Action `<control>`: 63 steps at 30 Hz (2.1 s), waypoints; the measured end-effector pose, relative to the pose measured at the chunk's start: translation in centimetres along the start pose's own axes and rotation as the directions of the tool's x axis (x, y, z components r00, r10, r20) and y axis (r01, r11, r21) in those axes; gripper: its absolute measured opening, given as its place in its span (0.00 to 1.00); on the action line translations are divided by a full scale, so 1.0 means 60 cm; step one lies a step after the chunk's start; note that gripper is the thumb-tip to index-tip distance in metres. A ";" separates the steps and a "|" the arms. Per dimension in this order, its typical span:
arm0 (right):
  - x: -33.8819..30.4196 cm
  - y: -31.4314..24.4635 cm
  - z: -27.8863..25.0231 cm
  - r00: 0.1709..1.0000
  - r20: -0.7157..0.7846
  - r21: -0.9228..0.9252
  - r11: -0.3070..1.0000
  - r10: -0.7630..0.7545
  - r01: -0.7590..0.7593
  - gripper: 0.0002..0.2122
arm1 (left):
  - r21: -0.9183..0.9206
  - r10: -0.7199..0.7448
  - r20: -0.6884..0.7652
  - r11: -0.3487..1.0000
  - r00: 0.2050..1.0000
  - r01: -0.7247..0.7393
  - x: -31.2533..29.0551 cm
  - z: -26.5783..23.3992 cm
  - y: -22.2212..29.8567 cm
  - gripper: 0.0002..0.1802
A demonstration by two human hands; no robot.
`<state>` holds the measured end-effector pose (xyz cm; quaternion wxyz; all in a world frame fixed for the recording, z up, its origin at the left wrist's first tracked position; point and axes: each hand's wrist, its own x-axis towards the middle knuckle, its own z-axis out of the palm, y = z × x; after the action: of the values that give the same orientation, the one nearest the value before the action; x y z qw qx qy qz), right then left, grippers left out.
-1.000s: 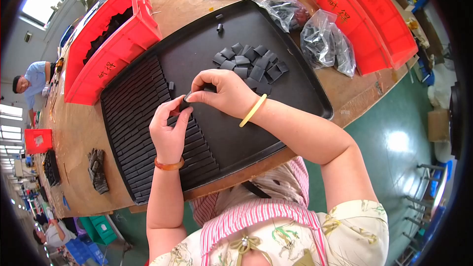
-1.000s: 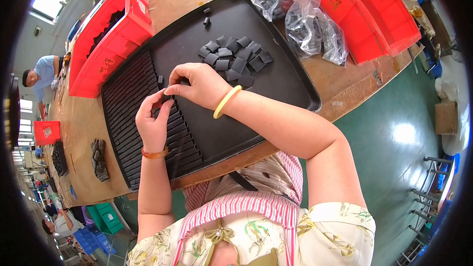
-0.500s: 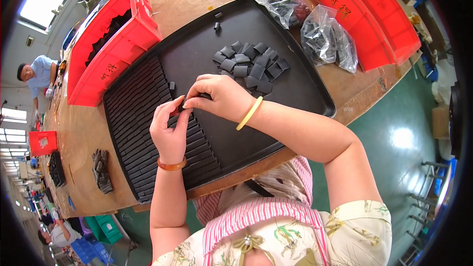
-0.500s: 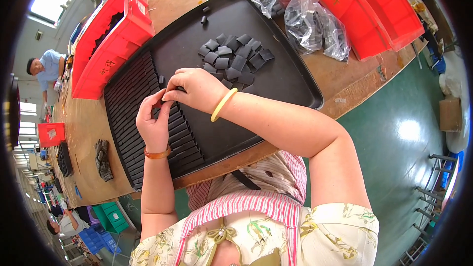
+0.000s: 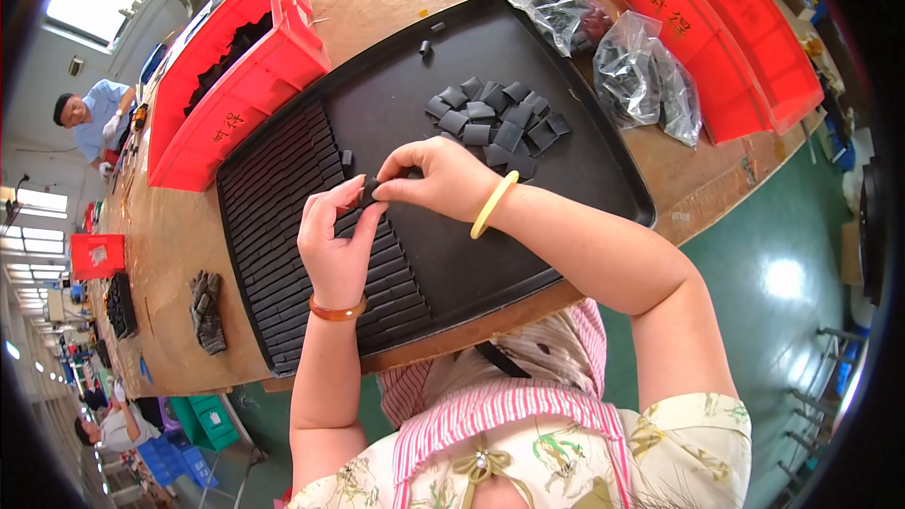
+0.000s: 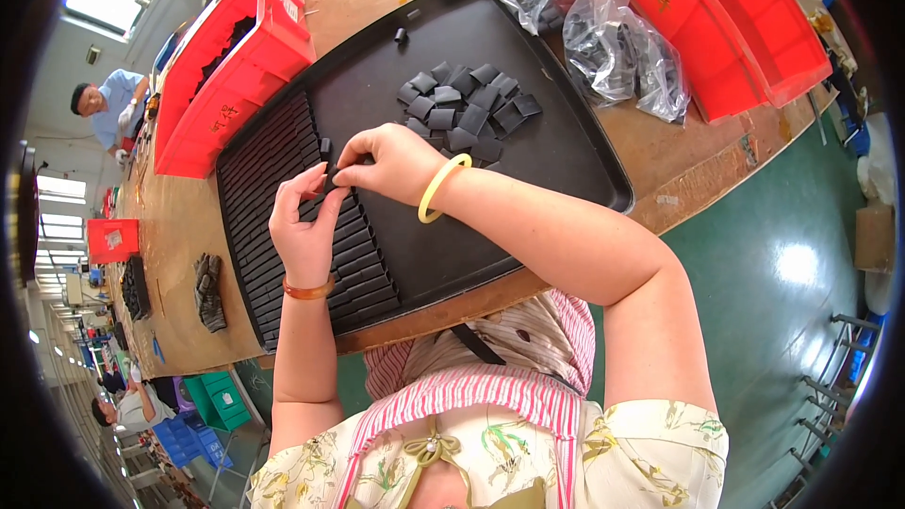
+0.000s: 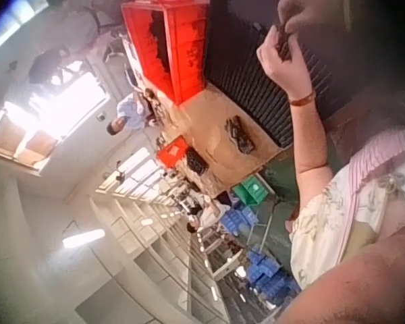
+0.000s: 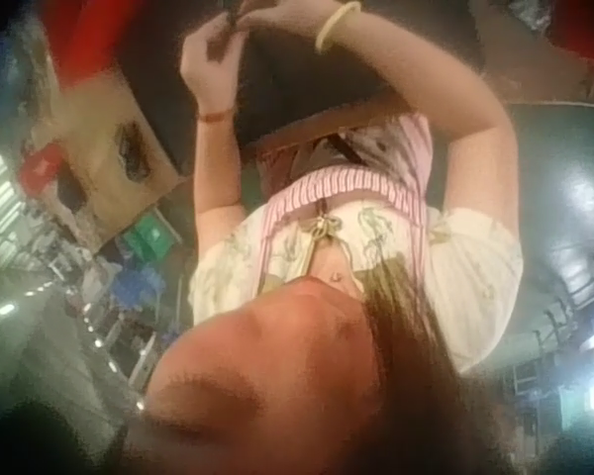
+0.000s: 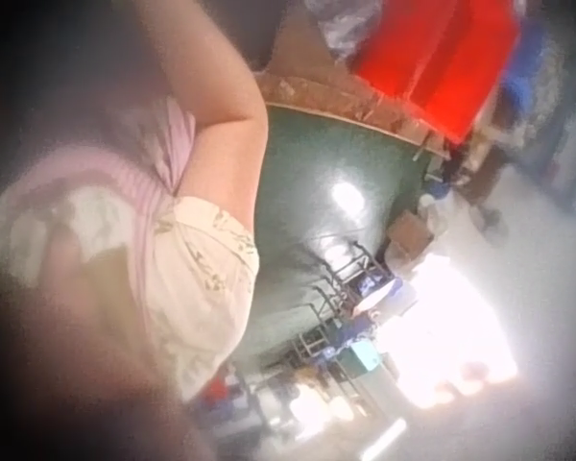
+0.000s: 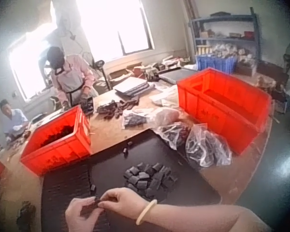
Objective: The person sorts and arranges small black industrial components by hand, placing them into a grooved assembly tray and then packaging them into plastic bags.
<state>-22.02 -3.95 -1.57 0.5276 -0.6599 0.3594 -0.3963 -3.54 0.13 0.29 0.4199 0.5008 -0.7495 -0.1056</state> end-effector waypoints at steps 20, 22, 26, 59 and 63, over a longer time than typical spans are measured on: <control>0.004 0.004 0.005 0.994 -0.068 0.242 0.965 -0.083 0.098 0.10 | 0.086 0.107 0.027 0.990 0.994 -0.109 0.019 -0.024 0.035 0.14; -0.003 -0.010 0.001 0.997 -0.083 0.255 0.967 0.006 0.016 0.10 | 0.100 0.077 0.042 0.992 0.996 -0.081 0.029 -0.031 0.030 0.14; -0.001 -0.016 -0.023 0.932 -0.032 0.672 0.698 0.360 -0.247 0.10 | 0.102 -0.038 0.097 0.994 0.995 0.028 0.054 -0.037 -0.011 0.12; 0.013 -0.001 -0.058 0.928 -0.123 0.759 0.636 0.353 -0.141 0.12 | 0.465 0.175 0.222 0.846 0.959 -0.262 0.097 0.016 -0.091 0.12; 0.010 -0.021 -0.055 0.923 -0.009 0.522 0.789 0.385 -0.324 0.14 | -0.164 -0.045 0.160 0.984 0.986 0.071 0.096 0.026 -0.015 0.17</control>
<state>-24.68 -5.63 0.20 0.7268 -0.3930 0.3883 -0.4081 -4.95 -5.54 1.80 0.3981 0.4752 -0.7532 -0.2200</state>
